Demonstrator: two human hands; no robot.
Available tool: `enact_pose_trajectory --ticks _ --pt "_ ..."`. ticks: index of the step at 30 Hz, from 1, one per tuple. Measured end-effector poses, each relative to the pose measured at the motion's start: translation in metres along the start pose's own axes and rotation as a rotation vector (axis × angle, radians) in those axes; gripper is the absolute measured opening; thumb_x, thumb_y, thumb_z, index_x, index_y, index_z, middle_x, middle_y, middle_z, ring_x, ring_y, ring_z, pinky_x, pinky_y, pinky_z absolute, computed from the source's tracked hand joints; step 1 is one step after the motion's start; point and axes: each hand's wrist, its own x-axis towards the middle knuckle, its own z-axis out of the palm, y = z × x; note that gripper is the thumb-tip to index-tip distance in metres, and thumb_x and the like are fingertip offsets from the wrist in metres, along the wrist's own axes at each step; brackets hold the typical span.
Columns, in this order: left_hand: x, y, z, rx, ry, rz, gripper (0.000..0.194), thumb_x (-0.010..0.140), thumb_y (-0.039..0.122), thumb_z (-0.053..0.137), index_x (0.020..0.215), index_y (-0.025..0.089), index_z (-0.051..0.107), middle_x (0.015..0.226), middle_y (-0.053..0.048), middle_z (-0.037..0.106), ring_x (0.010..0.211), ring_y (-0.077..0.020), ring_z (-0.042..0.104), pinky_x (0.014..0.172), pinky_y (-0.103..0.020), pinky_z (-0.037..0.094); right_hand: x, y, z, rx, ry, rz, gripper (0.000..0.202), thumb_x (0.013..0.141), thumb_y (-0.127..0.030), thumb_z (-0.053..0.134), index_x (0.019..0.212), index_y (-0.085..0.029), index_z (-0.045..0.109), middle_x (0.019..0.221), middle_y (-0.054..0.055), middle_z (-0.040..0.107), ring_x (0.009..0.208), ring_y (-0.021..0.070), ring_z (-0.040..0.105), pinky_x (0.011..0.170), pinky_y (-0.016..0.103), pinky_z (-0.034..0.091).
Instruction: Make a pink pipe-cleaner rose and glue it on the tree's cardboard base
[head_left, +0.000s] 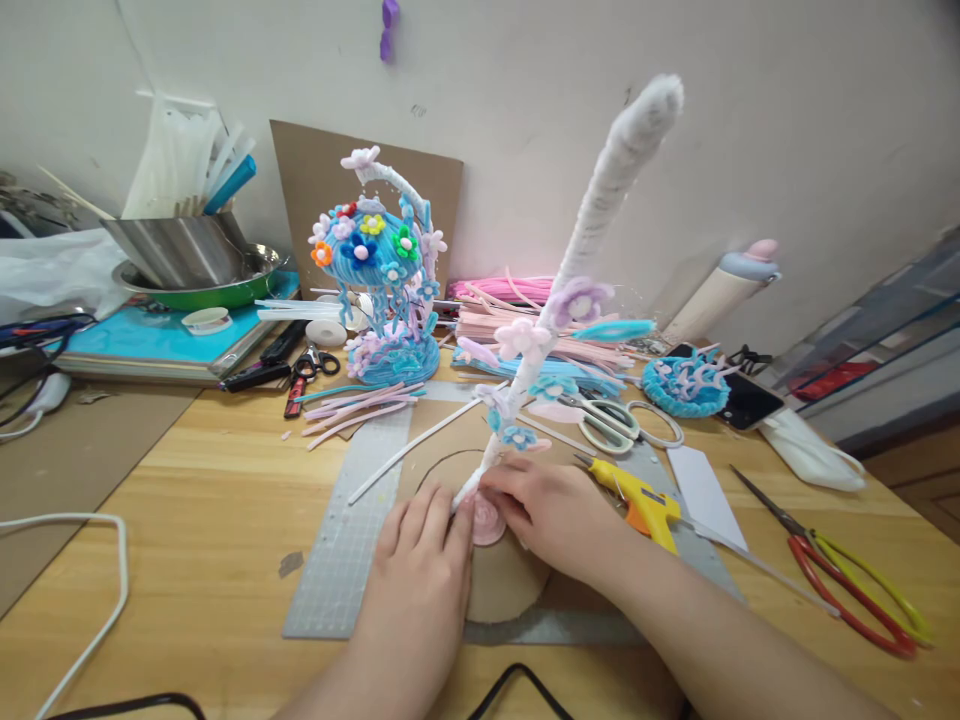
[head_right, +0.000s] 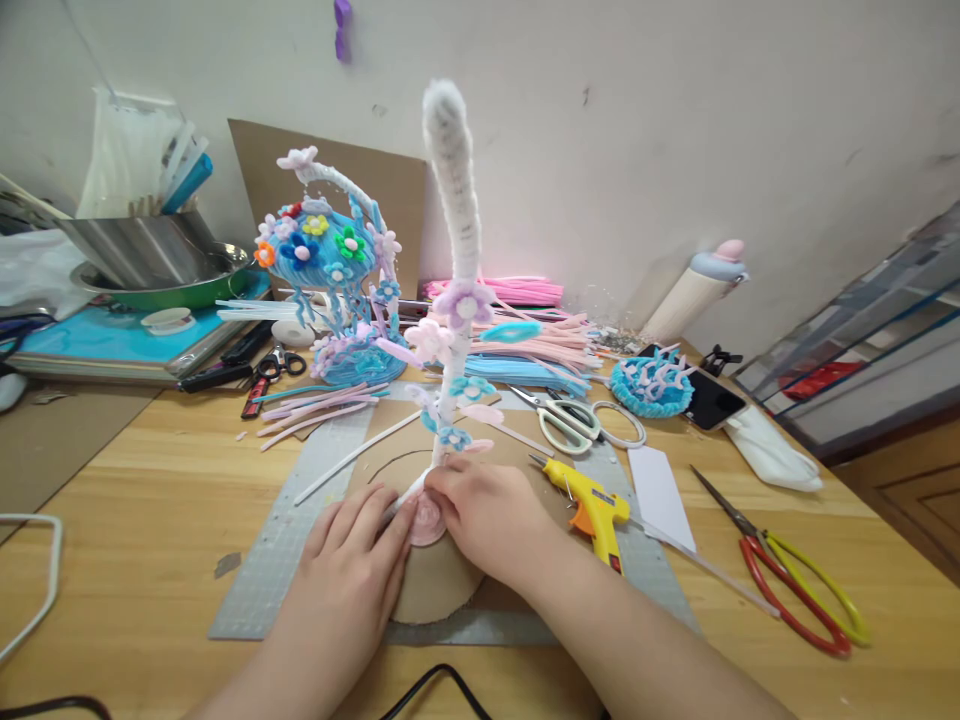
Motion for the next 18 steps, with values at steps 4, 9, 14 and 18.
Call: enact_pose_trajectory --ticks 4,9,14,18 --pt "-0.0006 0.0008 0.0011 0.011 0.006 -0.012 0.038 0.089 0.014 0.045 0.123 0.022 0.060 0.122 -0.010 0.062 0.119 -0.0261 0.050 0.099 -0.042 0.032 0.0017 -0.0029 -0.0029 -0.077 -0.037 -0.045 0.018 0.094 -0.020 0.046 0.087 -0.021 0.062 0.095 0.002 0.066 0.087 0.0143 0.060 0.072 0.024 0.038" --pt "-0.0003 0.0016 -0.0009 0.023 -0.006 -0.020 0.038 0.089 0.013 0.046 0.123 0.023 0.060 0.123 -0.010 0.062 0.119 -0.0260 0.050 0.099 -0.042 0.031 0.0024 -0.0064 -0.0005 -0.113 -0.028 -0.016 0.016 0.093 -0.020 0.047 0.085 -0.020 0.061 0.094 0.002 0.067 0.085 0.0154 0.062 0.069 0.025 0.038" --pt "0.0002 0.0019 -0.0015 0.008 0.007 -0.023 0.038 0.088 0.014 0.049 0.124 0.023 0.059 0.122 -0.010 0.063 0.119 -0.0258 0.050 0.099 -0.042 0.031 0.0006 -0.0050 0.0017 -0.105 -0.015 0.011 0.018 0.093 -0.021 0.046 0.089 -0.019 0.063 0.097 0.005 0.068 0.086 0.0179 0.063 0.070 0.027 0.041" --pt "0.0000 0.0024 -0.0002 -0.001 0.023 -0.039 0.037 0.088 0.019 0.052 0.124 0.026 0.059 0.121 -0.008 0.063 0.120 -0.0244 0.050 0.100 -0.040 0.030 -0.0067 0.0005 0.0035 -0.041 0.023 -0.025 0.019 0.092 -0.019 0.045 0.092 -0.020 0.064 0.099 0.005 0.067 0.090 0.0187 0.062 0.077 0.028 0.043"
